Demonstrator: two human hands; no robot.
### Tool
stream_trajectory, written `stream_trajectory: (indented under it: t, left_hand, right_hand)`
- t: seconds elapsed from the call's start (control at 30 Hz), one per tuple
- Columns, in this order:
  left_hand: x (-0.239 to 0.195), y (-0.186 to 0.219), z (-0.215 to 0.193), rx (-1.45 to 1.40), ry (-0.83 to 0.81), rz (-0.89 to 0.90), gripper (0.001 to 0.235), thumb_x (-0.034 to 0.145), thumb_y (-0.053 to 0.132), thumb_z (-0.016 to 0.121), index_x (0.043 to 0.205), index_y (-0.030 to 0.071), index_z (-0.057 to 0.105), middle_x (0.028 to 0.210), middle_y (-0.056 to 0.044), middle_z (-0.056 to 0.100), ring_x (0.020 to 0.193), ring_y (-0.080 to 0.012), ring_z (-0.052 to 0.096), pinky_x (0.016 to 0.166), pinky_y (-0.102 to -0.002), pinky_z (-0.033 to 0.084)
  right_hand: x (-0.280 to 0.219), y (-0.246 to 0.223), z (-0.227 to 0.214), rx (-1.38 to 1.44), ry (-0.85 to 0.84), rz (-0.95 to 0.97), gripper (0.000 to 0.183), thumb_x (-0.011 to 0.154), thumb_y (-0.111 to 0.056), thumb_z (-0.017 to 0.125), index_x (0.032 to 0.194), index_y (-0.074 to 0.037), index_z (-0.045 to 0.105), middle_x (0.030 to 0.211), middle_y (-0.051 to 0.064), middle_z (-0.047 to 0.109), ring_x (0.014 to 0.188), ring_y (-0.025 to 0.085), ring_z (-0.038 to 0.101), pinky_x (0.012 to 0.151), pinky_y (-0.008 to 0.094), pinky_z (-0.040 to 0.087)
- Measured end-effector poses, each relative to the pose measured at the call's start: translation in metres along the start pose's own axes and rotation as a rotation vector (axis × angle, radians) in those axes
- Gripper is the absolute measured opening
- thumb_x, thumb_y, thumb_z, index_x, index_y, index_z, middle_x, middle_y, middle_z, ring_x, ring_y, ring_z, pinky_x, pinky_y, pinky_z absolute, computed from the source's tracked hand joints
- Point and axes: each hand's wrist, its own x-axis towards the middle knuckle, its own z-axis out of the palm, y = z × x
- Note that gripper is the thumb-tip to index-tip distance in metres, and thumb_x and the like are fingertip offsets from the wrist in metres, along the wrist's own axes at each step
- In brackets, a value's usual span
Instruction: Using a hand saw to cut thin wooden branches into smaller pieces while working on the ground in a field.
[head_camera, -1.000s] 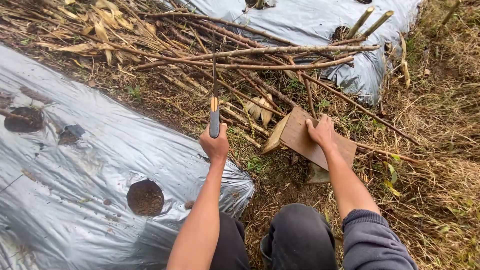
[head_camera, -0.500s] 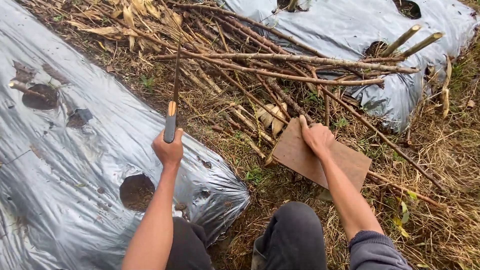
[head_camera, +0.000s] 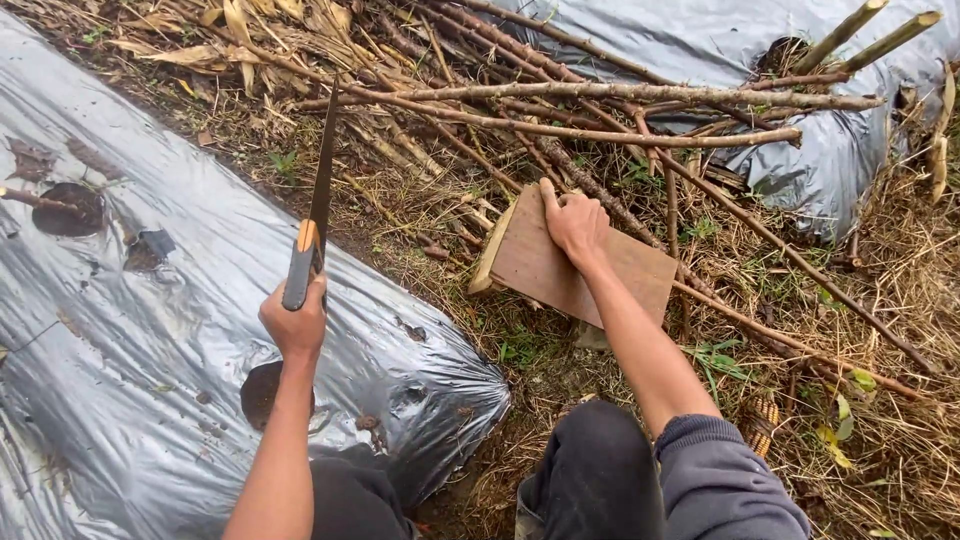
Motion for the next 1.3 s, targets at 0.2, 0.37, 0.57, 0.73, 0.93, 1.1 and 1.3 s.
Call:
stream_trajectory:
  t: [0.2,0.37,0.57,0.73,0.93,1.1,1.3]
  left_hand:
    - [0.004,-0.001,-0.009,-0.004,-0.05,-0.015,0.032,0.082,0.022,0.081,0.063,0.006,0.06,0.049,-0.01,0.045,0.05,-0.0179,0.041,0.054,-0.034,0.038]
    - [0.004,-0.004,-0.006,-0.004,-0.054,0.028,0.032,0.082,0.021,0.081,0.065,0.005,0.06,0.052,-0.013,0.047,0.05,-0.0205,0.042,0.054,-0.035,0.038]
    - [0.001,-0.011,-0.011,-0.009,-0.064,0.031,0.031,0.083,0.02,0.081,0.065,0.005,0.061,0.052,-0.013,0.048,0.049,-0.0225,0.044,0.054,-0.035,0.038]
    - [0.002,-0.008,-0.01,0.013,-0.073,0.06,0.034,0.083,0.021,0.082,0.064,0.006,0.059,0.051,-0.012,0.048,0.047,-0.0222,0.043,0.054,-0.035,0.038]
    - [0.0,-0.002,-0.014,0.052,-0.116,0.111,0.035,0.084,0.02,0.082,0.066,0.002,0.059,0.053,-0.017,0.05,0.047,-0.0267,0.045,0.054,-0.037,0.04]
    - [0.003,0.008,-0.007,0.022,-0.116,0.035,0.036,0.084,0.02,0.08,0.061,0.007,0.056,0.046,-0.01,0.044,0.046,-0.0201,0.043,0.052,-0.032,0.036]
    - [0.005,0.018,-0.008,-0.07,-0.053,-0.044,0.039,0.082,0.021,0.079,0.056,0.012,0.052,0.042,-0.004,0.043,0.045,-0.0146,0.042,0.051,-0.028,0.036]
  right_hand:
    - [0.023,0.014,0.012,-0.012,-0.008,0.033,0.068,0.093,-0.074,0.048,0.077,-0.015,0.078,0.077,0.025,0.071,0.09,0.047,0.071,0.075,0.055,0.055]
    - [0.025,0.009,-0.003,-0.023,-0.101,-0.041,0.078,0.095,-0.074,0.042,0.068,-0.008,0.074,0.077,0.03,0.069,0.089,0.051,0.069,0.078,0.057,0.053]
    - [0.01,0.008,-0.031,-0.08,-0.151,-0.094,0.088,0.097,-0.076,0.038,0.071,0.0,0.073,0.079,0.033,0.068,0.091,0.052,0.069,0.082,0.059,0.052]
    - [-0.004,0.024,-0.034,-0.088,-0.151,-0.085,0.088,0.098,-0.074,0.038,0.07,0.002,0.073,0.08,0.035,0.068,0.091,0.053,0.069,0.082,0.059,0.052]
    - [0.007,0.049,-0.019,-0.082,-0.089,-0.057,0.081,0.099,-0.07,0.04,0.066,-0.005,0.074,0.078,0.035,0.067,0.088,0.053,0.069,0.078,0.058,0.053]
    - [0.012,0.034,-0.04,-0.223,-0.04,-0.347,0.068,0.106,-0.053,0.034,0.082,-0.002,0.072,0.08,0.026,0.07,0.083,0.043,0.073,0.076,0.056,0.056]
    - [0.065,-0.025,-0.063,-0.282,0.098,-0.413,0.037,0.104,-0.025,0.047,0.127,0.002,0.057,0.122,0.025,0.059,0.12,0.036,0.058,0.101,0.045,0.049]
